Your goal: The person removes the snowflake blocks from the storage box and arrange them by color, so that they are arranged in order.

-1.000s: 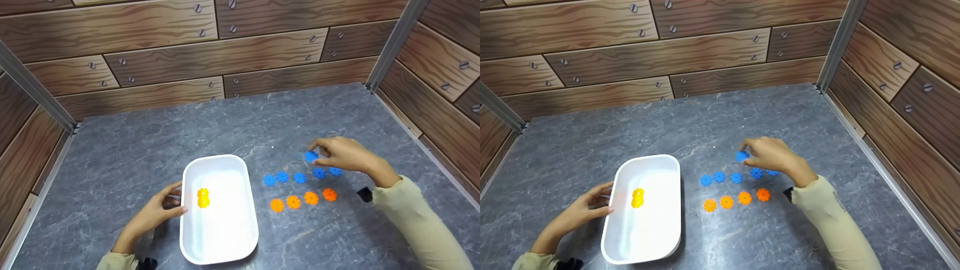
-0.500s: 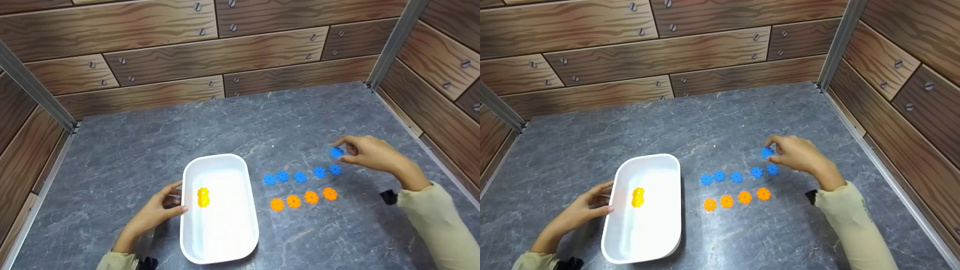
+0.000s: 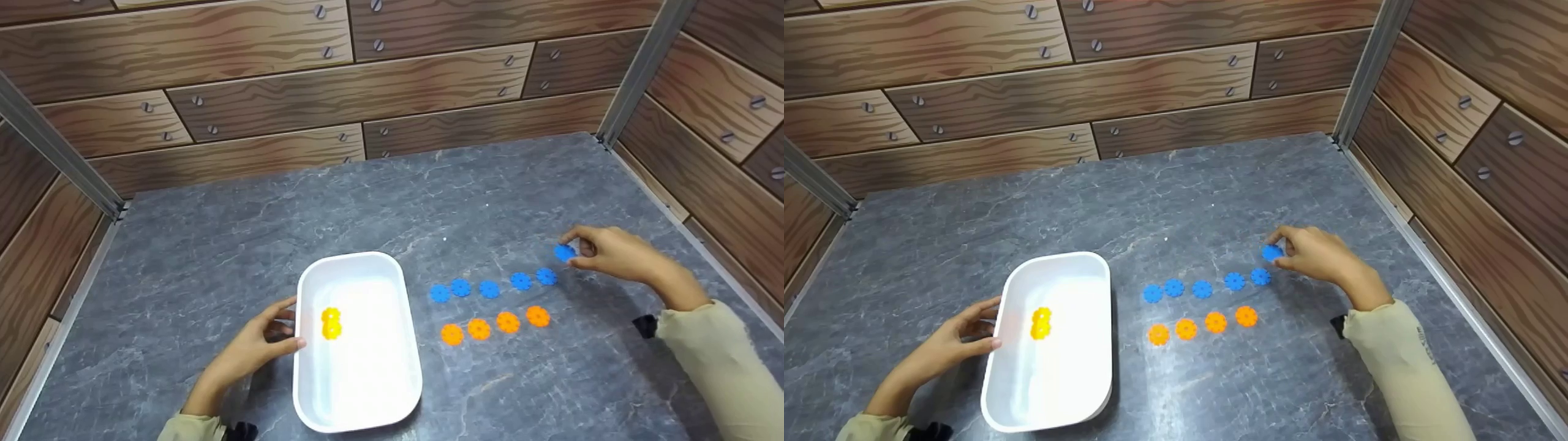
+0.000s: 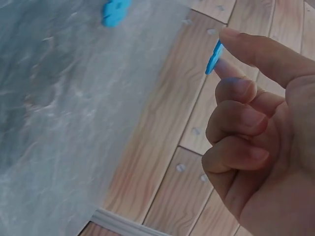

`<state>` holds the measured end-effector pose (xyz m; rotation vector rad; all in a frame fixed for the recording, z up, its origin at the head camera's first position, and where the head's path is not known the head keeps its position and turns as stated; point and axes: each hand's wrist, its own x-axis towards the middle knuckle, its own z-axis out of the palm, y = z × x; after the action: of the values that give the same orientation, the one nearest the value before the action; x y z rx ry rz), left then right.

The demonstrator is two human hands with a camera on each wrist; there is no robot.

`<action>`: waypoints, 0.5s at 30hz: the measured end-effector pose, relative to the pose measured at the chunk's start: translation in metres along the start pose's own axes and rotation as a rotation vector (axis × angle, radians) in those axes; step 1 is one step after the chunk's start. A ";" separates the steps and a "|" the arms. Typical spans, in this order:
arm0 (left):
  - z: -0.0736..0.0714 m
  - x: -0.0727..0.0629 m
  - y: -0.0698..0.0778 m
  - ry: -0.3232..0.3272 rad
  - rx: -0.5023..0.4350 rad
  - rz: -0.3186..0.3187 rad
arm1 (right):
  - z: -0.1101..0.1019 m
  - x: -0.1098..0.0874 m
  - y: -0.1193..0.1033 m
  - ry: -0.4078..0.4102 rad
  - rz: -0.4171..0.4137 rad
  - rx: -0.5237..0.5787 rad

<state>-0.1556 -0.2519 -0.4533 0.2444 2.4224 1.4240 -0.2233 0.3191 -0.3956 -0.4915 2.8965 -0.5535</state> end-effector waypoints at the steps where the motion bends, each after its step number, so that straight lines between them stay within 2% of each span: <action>1: 0.000 0.000 0.000 0.000 0.001 -0.001 | 0.001 0.000 0.002 -0.002 0.003 0.007; 8: 0.000 0.000 0.000 -0.003 -0.006 -0.019 | 0.010 0.003 0.018 -0.032 0.039 0.035; 15: 0.000 -0.001 -0.002 -0.017 -0.022 0.010 | 0.020 0.007 0.028 -0.064 0.052 0.050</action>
<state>-0.1548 -0.2530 -0.4549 0.2630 2.3940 1.4470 -0.2339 0.3349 -0.4250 -0.4179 2.8190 -0.5897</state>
